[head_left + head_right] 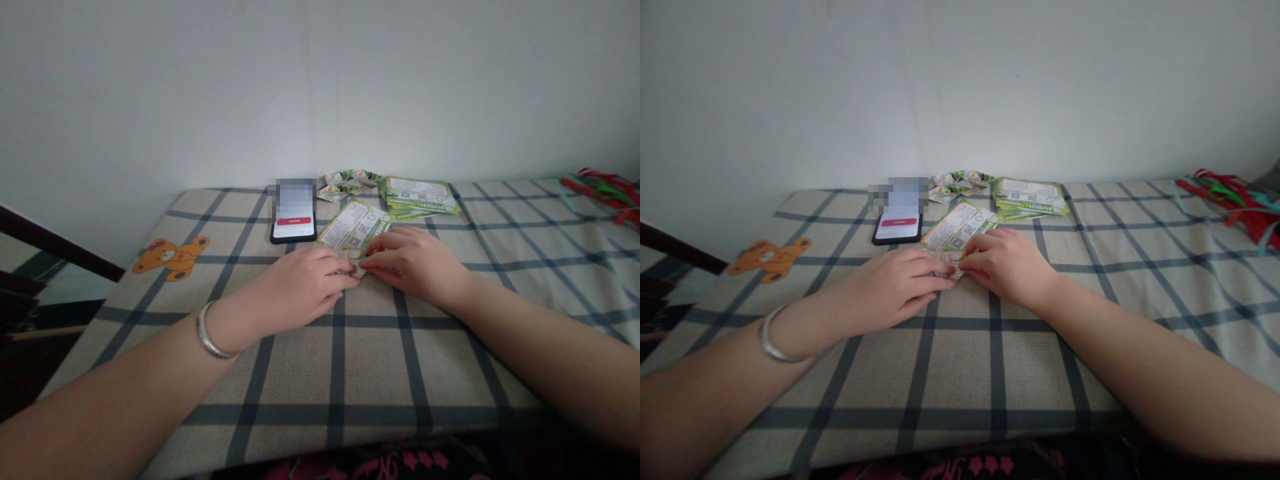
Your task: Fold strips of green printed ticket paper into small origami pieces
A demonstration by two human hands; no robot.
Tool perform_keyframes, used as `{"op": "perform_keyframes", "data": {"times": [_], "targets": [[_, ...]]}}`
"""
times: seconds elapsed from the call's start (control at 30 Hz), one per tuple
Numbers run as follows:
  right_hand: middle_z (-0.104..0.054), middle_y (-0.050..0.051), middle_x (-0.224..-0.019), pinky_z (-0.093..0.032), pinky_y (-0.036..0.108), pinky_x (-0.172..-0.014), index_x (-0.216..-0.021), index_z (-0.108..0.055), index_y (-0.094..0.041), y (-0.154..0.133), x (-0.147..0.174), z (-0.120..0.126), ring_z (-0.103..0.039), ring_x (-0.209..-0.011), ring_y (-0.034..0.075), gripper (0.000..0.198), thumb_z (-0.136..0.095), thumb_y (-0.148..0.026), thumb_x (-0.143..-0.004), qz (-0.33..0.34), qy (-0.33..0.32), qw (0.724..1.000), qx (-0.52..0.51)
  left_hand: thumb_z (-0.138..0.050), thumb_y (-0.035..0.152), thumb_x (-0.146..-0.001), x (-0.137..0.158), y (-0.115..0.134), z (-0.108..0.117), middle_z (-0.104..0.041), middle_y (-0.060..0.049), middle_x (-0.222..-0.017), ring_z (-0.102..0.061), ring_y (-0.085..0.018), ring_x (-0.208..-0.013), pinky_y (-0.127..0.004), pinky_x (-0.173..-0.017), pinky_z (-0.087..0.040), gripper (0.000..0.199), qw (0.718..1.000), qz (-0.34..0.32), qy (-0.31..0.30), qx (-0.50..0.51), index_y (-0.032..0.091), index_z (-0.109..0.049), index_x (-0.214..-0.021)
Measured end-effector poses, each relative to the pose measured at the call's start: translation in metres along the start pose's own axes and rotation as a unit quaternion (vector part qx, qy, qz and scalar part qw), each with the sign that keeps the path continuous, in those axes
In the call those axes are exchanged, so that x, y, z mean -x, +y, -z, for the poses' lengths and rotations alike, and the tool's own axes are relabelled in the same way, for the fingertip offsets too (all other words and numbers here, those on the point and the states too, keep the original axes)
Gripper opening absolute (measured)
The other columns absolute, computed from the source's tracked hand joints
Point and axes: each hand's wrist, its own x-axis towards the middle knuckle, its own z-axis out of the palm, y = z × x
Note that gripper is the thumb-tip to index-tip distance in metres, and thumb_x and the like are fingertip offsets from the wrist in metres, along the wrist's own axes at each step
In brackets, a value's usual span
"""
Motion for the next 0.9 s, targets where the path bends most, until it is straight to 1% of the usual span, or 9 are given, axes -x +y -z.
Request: {"op": "perform_keyframes", "data": {"times": [0.27, 0.4, 0.53, 0.77, 0.9], "targets": [[-0.069, 0.005, -0.105, -0.041, 0.033, -0.079, -0.098, -0.074, -0.023, -0.006, 0.003, 0.006, -0.058, -0.096, 0.021, 0.021, -0.054, -0.027, -0.095, 0.048, -0.014, 0.998, 0.035, -0.056, 0.017, -0.089, -0.002, 0.002, 0.004, -0.067, -0.003, -0.114, -0.056, -0.023, -0.109, -0.042, -0.098, -0.047, 0.025, 0.999, 0.03, -0.034, 0.012, 0.02, -0.066, -0.111], [-0.07, 0.004, -0.096, -0.041, 0.034, -0.077, -0.095, -0.072, -0.022, -0.013, 0.003, 0.01, -0.058, -0.09, 0.02, 0.017, -0.055, -0.023, -0.093, 0.069, -0.045, 0.995, 0.049, -0.056, 0.018, -0.089, -0.001, 0.002, 0.004, -0.067, -0.004, -0.115, -0.056, -0.024, -0.108, -0.043, -0.097, -0.048, 0.024, 0.998, 0.04, -0.046, 0.013, 0.02, -0.066, -0.111], [-0.07, 0.005, -0.091, -0.042, 0.033, -0.073, -0.09, -0.071, -0.019, -0.015, 0.003, 0.011, -0.058, -0.086, 0.02, 0.015, -0.056, -0.019, -0.092, 0.074, -0.063, 0.993, 0.064, -0.055, 0.019, -0.089, -0.002, 0.001, 0.004, -0.066, -0.005, -0.118, -0.055, -0.024, -0.11, -0.044, -0.099, -0.047, 0.025, 0.998, 0.043, -0.051, 0.019, 0.019, -0.066, -0.112], [-0.068, 0.007, -0.099, -0.046, 0.032, -0.077, -0.097, -0.071, -0.019, -0.013, 0.004, 0.01, -0.06, -0.091, 0.019, 0.019, -0.054, -0.012, -0.09, 0.074, -0.066, 0.995, 0.014, -0.054, 0.018, -0.09, -0.002, 0.002, 0.006, -0.066, -0.006, -0.117, -0.056, -0.024, -0.111, -0.044, -0.099, -0.047, 0.025, 0.998, 0.041, -0.053, 0.019, 0.02, -0.066, -0.112], [-0.069, 0.006, -0.097, -0.046, 0.031, -0.075, -0.097, -0.072, -0.019, -0.012, 0.004, 0.01, -0.061, -0.09, 0.018, 0.019, -0.054, -0.014, -0.091, 0.067, -0.059, 0.996, -0.001, -0.055, 0.018, -0.089, -0.002, 0.002, 0.008, -0.066, -0.005, -0.118, -0.056, -0.024, -0.111, -0.045, -0.099, -0.047, 0.025, 0.998, 0.037, -0.053, 0.025, 0.02, -0.066, -0.112]]}}
